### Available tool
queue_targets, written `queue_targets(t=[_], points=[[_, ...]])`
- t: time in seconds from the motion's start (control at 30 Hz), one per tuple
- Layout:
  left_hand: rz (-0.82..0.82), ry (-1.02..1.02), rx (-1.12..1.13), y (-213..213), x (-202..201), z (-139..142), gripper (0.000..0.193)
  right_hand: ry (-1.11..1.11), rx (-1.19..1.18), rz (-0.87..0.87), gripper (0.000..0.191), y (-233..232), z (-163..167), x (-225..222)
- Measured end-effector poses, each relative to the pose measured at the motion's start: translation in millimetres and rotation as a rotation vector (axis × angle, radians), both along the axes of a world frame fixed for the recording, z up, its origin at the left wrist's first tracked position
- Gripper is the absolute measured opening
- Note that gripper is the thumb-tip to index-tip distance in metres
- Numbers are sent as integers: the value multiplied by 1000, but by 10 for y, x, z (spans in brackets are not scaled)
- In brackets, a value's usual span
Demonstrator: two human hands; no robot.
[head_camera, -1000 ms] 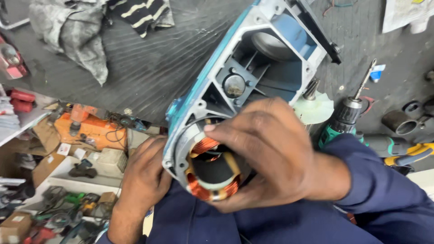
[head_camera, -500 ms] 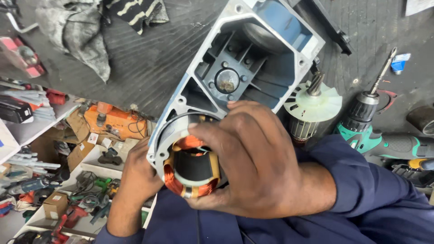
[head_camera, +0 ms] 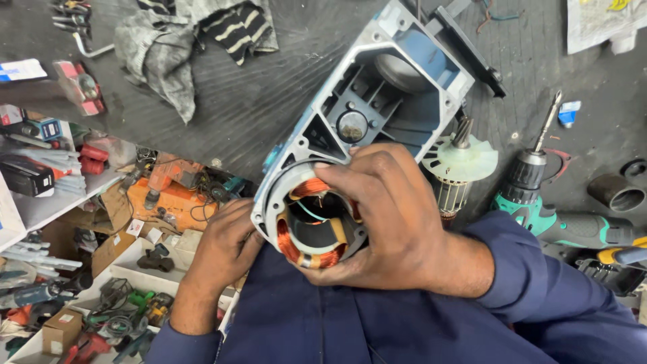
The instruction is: The person reassembles an electric motor at a workbench. They insert the copper stator windings into the motor housing, seat them by hand, tap the housing with a mallet, then align and press the blue end cover onto the housing, pressing it down with both hands.
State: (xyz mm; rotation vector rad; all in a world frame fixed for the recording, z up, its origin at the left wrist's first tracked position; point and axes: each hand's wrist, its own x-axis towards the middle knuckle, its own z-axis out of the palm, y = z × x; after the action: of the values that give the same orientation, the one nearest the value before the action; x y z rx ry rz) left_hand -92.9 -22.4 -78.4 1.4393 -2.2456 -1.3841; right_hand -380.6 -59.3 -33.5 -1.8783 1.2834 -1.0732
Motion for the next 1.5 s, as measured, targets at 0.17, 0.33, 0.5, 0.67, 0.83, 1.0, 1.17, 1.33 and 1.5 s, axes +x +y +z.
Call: queue_targets(t=[0.17, 0.33, 0.5, 0.67, 0.83, 1.0, 1.17, 1.33, 1.5], points=[[2, 0, -29, -39, -33, 0, 18, -35, -53, 25, 84, 36, -107, -49], [3, 9, -88, -49, -53, -36, 20, -27, -49, 34, 81, 44, -149, -86], [41, 20, -70, 2, -34, -70, 24, -72, -46, 106, 80, -60, -67, -145], [63, 47, -62, 42, 14, -73, 23, -127, -63, 293, 74, -314, 99, -243], [85, 98, -153, 53, 38, -67, 20, -111, -35, 621, 82, -617, 273, -336], [132, 143, -106, 40, 52, -46, 14, -20, -18, 869, 63, -872, 497, -310], [107, 155, -139, 11, 70, 24, 13, 325, -285, 974, 53, -963, 676, -207], [65, 133, -39, -33, 105, 124, 14, 349, -229, 1053, 49, -989, 689, -150], [50, 56, 83, -102, 104, 207, 15, 215, -70, 1025, 51, -944, 600, -194]])
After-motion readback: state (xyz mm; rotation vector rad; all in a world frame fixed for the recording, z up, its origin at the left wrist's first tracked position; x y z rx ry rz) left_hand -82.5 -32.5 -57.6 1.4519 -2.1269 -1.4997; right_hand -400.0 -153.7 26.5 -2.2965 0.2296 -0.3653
